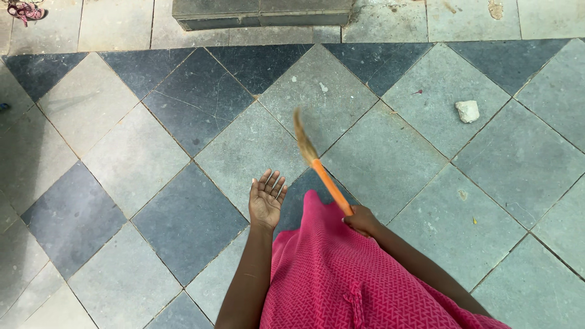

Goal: The person sweeps debris across a tiled floor using a broom.

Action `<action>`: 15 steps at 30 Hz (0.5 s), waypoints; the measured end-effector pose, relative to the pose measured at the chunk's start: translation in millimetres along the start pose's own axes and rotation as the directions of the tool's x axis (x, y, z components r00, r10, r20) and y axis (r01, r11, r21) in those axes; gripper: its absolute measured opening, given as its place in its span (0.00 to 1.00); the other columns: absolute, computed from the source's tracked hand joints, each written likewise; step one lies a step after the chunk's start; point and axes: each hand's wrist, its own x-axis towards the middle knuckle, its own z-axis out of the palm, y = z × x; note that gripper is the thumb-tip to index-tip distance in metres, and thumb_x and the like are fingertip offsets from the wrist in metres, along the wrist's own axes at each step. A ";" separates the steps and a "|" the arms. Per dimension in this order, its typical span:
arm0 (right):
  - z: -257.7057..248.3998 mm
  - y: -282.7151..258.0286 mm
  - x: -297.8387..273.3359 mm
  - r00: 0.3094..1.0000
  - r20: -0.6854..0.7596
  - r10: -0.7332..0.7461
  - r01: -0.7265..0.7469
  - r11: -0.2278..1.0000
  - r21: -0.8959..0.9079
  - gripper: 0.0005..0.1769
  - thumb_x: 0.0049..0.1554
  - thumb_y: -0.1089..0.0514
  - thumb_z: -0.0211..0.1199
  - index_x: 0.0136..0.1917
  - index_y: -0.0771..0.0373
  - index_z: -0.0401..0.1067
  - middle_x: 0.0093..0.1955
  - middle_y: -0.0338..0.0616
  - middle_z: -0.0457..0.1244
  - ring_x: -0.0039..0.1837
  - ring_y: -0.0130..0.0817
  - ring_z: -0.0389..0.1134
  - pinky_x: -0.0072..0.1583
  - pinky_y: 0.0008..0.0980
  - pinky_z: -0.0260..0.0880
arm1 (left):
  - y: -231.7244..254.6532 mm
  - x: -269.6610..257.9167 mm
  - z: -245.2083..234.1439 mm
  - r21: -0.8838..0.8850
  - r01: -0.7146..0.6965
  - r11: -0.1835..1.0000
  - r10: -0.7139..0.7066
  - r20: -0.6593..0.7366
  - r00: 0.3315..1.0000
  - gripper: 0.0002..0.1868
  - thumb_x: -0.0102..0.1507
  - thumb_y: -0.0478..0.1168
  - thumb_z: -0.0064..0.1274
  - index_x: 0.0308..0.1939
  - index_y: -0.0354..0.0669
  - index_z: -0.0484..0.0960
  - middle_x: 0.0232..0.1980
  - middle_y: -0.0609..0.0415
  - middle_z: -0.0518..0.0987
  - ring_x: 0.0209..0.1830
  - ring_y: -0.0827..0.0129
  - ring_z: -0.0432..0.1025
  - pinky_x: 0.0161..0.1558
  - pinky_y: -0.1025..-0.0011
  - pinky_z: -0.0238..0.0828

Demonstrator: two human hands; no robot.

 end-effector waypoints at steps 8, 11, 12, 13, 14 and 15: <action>-12.2 7.3 12.8 0.955 0.244 0.167 -0.248 0.902 0.354 0.25 0.50 0.67 0.69 0.61 0.61 0.69 0.30 0.50 0.62 0.29 0.37 0.61 0.33 0.41 0.61 | 20.6 4.2 -3.1 -0.006 -0.031 1.000 0.031 0.008 0.999 0.28 0.72 0.58 0.32 0.64 0.44 0.74 0.61 0.51 0.78 0.62 0.61 0.72 0.64 0.59 0.70; -45.5 7.5 23.6 0.951 0.043 0.305 -0.296 0.864 0.407 0.14 0.52 0.68 0.68 0.52 0.73 0.73 0.30 0.48 0.62 0.28 0.36 0.63 0.31 0.38 0.66 | 28.3 11.8 -5.7 -0.005 -0.044 0.999 0.044 -0.017 0.999 0.28 0.73 0.58 0.32 0.63 0.43 0.74 0.61 0.48 0.78 0.62 0.59 0.72 0.64 0.58 0.70; -51.7 3.6 27.4 0.952 -0.018 0.306 -0.268 0.858 0.439 0.13 0.52 0.68 0.68 0.51 0.74 0.72 0.30 0.50 0.62 0.27 0.37 0.63 0.31 0.39 0.65 | 31.4 14.9 -6.6 -0.004 -0.045 0.999 0.045 -0.017 0.999 0.28 0.73 0.58 0.32 0.63 0.43 0.74 0.61 0.48 0.78 0.62 0.59 0.72 0.64 0.58 0.70; -55.0 -3.5 31.4 0.952 -0.020 0.306 -0.266 0.857 0.441 0.13 0.52 0.68 0.68 0.51 0.74 0.72 0.30 0.50 0.62 0.27 0.37 0.63 0.31 0.39 0.65 | 34.1 18.9 -6.1 0.003 -0.038 0.999 0.038 -0.022 0.999 0.28 0.73 0.58 0.32 0.63 0.43 0.74 0.61 0.48 0.78 0.62 0.59 0.72 0.64 0.57 0.70; -59.3 -10.4 35.3 0.950 -0.120 0.290 -0.203 0.860 0.468 0.12 0.53 0.68 0.68 0.50 0.77 0.72 0.31 0.51 0.63 0.28 0.38 0.65 0.30 0.39 0.66 | 37.1 22.9 -5.2 0.009 -0.031 0.999 0.031 -0.026 0.999 0.28 0.73 0.58 0.32 0.64 0.42 0.74 0.61 0.48 0.78 0.63 0.59 0.72 0.64 0.57 0.70; -62.3 -17.3 38.7 0.937 -0.219 0.274 -0.136 0.861 0.491 0.12 0.54 0.68 0.67 0.49 0.79 0.71 0.31 0.52 0.64 0.28 0.39 0.67 0.30 0.39 0.67 | 41.3 28.1 -3.0 0.011 -0.031 0.999 0.031 -0.021 0.999 0.28 0.73 0.58 0.32 0.64 0.42 0.74 0.61 0.48 0.78 0.63 0.59 0.72 0.64 0.57 0.70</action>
